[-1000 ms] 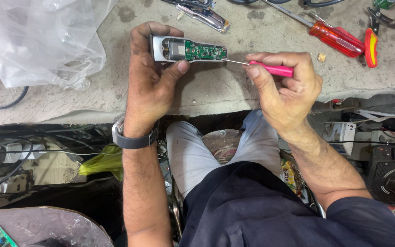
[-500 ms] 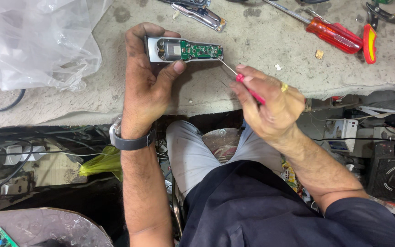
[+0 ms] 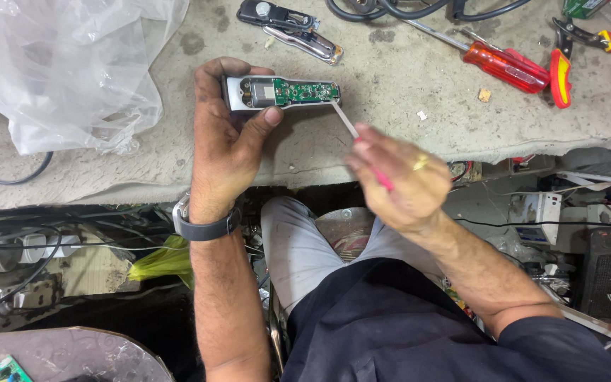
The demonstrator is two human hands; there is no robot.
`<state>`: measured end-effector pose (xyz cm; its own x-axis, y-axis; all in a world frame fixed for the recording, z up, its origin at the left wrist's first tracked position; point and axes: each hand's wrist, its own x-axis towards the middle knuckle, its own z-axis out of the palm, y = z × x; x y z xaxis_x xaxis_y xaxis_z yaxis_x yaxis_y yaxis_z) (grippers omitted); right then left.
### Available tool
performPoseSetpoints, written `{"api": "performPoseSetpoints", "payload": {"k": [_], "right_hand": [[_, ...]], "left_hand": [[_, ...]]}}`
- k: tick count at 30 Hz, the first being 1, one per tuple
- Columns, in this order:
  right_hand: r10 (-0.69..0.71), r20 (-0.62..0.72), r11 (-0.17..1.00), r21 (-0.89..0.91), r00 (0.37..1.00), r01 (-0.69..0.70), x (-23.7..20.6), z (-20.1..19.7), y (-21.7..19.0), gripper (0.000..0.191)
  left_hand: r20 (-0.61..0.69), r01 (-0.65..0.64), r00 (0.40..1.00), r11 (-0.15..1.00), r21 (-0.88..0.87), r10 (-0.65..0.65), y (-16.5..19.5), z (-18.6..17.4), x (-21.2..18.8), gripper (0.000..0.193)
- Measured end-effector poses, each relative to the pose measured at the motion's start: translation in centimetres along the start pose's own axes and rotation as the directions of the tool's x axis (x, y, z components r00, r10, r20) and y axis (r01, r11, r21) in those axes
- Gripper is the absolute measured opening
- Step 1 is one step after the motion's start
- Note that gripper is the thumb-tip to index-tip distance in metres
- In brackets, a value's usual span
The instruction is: The person disassembles a small electronic device using a screwdriver, removes the circuit board, and uses a soldering iron to work on the board. The person then reassembles the device and secures the screws.
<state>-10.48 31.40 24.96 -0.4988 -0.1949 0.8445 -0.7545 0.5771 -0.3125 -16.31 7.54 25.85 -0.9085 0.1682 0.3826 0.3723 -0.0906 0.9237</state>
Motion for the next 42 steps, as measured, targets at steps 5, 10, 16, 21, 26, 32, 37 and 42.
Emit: {"api": "performPoseSetpoints", "payload": {"k": [5, 10, 16, 21, 26, 32, 37, 42], "right_hand": [[0.485, -0.079, 0.664, 0.682, 0.871, -0.308, 3.2, -3.0, 2.5, 0.020], [0.531, 0.473, 0.707, 0.209, 0.703, -0.675, 7.0, -2.6, 5.3, 0.019], [0.482, 0.587, 0.831, -0.073, 0.650, -0.551, 9.4, 0.4, 5.4, 0.019], [0.502, 0.573, 0.816, -0.066, 0.648, -0.574, 9.4, 1.4, 6.1, 0.016], [0.495, 0.512, 0.831, -0.041, 0.702, -0.555, 8.5, 2.0, 6.9, 0.014], [0.431, 0.429, 0.900, -0.145, 0.794, -0.410, 8.1, 2.0, 6.8, 0.020], [0.325, 0.365, 0.944, -0.073, 0.873, -0.321, 7.6, 1.1, 6.9, 0.015], [0.303, 0.322, 0.953, -0.104, 0.897, -0.284, 6.9, 0.9, 7.1, 0.013]], "left_hand": [[0.012, -0.020, 1.000, 0.999, -0.027, 0.020, -0.1, -0.2, -0.1, 0.048], [0.012, -0.033, 0.999, 0.990, -0.139, 0.035, -0.4, 0.4, -0.3, 0.051], [-0.002, -0.140, 0.988, 0.918, 0.371, 0.152, 0.5, 0.6, -0.2, 0.053], [0.065, -0.228, 0.970, 0.778, 0.585, 0.235, 1.8, 1.5, 0.1, 0.056], [0.119, -0.185, 0.976, 0.407, 0.895, 0.181, 2.4, 2.3, 0.6, 0.050], [0.166, -0.263, 0.952, 0.409, 0.874, 0.258, 1.7, 2.2, 0.8, 0.051], [0.135, -0.246, 0.946, 0.379, 0.892, 0.295, 1.3, 2.2, 0.4, 0.052], [0.060, -0.164, 0.950, 0.325, 0.931, 0.307, 1.4, 2.2, 0.2, 0.047]]}}
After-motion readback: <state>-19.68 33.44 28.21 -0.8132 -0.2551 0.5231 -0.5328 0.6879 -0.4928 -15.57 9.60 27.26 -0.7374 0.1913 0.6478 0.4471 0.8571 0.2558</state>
